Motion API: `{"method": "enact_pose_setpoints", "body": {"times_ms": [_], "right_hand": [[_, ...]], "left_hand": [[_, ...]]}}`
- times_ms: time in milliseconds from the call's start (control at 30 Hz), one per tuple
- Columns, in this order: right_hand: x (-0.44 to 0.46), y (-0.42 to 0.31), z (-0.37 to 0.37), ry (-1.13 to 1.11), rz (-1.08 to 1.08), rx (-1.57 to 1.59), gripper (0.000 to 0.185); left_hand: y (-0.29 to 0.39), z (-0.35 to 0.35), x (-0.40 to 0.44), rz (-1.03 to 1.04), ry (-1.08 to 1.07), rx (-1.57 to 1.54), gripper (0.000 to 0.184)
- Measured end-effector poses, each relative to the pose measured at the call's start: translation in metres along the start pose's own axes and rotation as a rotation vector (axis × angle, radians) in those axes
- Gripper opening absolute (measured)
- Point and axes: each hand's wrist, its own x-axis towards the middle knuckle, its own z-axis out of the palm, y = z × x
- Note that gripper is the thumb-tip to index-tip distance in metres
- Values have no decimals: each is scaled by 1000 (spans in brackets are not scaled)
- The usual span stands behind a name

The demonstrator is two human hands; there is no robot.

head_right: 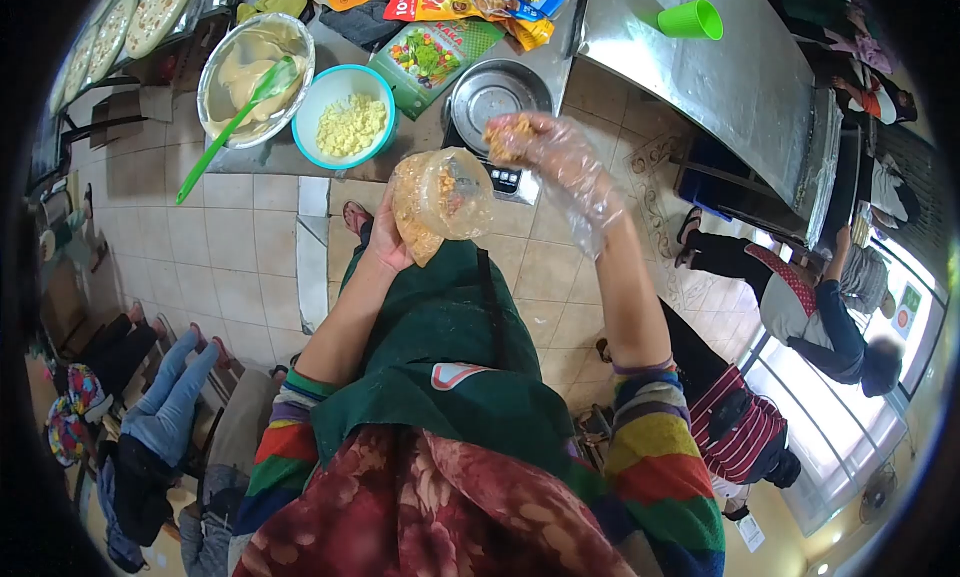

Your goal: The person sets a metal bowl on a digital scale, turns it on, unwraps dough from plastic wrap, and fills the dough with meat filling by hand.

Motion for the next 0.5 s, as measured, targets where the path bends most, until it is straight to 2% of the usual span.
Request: {"method": "enact_pose_setpoints", "body": {"times_ms": [33, 133, 167, 267, 367, 467, 500], "right_hand": [[7, -4, -4, 22, 11, -30, 22], [36, 3, -24, 67, -30, -427, 25], [43, 7, -30, 85, -68, -642, 33], [61, 13, -30, 147, -229, -1064, 29], [73, 26, -33, 173, -337, -1206, 22], [81, 29, -35, 163, -264, -1289, 18], [82, 31, -36, 178, -309, -1316, 18]], "left_hand": [[1, -1, -2, 4, 10, -12, 59], [4, -8, -7, 3, 11, -38, 59], [5, -11, -10, -3, -3, -51, 58], [8, -20, -16, -7, -26, -68, 56], [8, -25, -22, 12, -1, -44, 57], [9, -27, -28, 23, 19, -34, 59], [9, -27, -29, 25, 21, -35, 59]]}}
